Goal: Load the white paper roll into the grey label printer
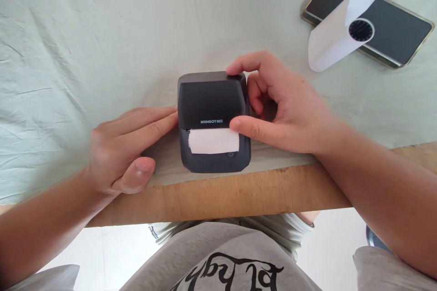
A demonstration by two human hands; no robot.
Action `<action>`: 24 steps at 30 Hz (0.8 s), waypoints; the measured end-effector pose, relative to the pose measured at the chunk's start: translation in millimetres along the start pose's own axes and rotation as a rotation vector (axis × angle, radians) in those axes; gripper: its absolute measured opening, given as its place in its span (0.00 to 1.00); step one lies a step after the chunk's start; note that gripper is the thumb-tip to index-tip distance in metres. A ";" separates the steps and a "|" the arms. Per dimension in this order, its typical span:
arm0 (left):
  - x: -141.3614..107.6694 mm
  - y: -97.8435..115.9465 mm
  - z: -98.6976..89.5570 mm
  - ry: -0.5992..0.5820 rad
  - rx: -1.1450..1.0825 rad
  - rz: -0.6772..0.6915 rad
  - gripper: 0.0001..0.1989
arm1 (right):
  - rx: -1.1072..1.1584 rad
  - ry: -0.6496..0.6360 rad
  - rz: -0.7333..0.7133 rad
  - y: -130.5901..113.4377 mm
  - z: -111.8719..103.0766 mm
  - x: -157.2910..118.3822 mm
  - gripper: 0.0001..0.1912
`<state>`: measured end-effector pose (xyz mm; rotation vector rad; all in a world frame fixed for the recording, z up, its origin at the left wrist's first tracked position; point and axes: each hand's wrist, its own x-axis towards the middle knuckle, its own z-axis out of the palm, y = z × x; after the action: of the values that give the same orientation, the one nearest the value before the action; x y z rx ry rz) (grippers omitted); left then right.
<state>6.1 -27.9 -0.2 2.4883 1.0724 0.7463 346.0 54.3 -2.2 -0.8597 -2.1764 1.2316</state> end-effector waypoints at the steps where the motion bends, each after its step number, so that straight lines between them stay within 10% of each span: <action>1: -0.3 -0.4 0.6 0.003 -0.003 0.005 0.32 | -0.010 -0.005 -0.002 -0.4 0.7 -0.3 0.31; 14: 9.9 5.0 8.0 0.194 -0.088 -0.039 0.30 | -0.050 0.043 -0.022 -0.6 5.4 -2.5 0.37; 24: 16.1 0.0 4.3 -0.093 -0.006 -0.154 0.34 | -0.093 0.447 0.028 -48.4 23.8 3.5 0.27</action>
<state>18.0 -16.3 1.7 2.3776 1.2087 0.5821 313.9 24.3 29.4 -1.0883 -1.8731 0.8536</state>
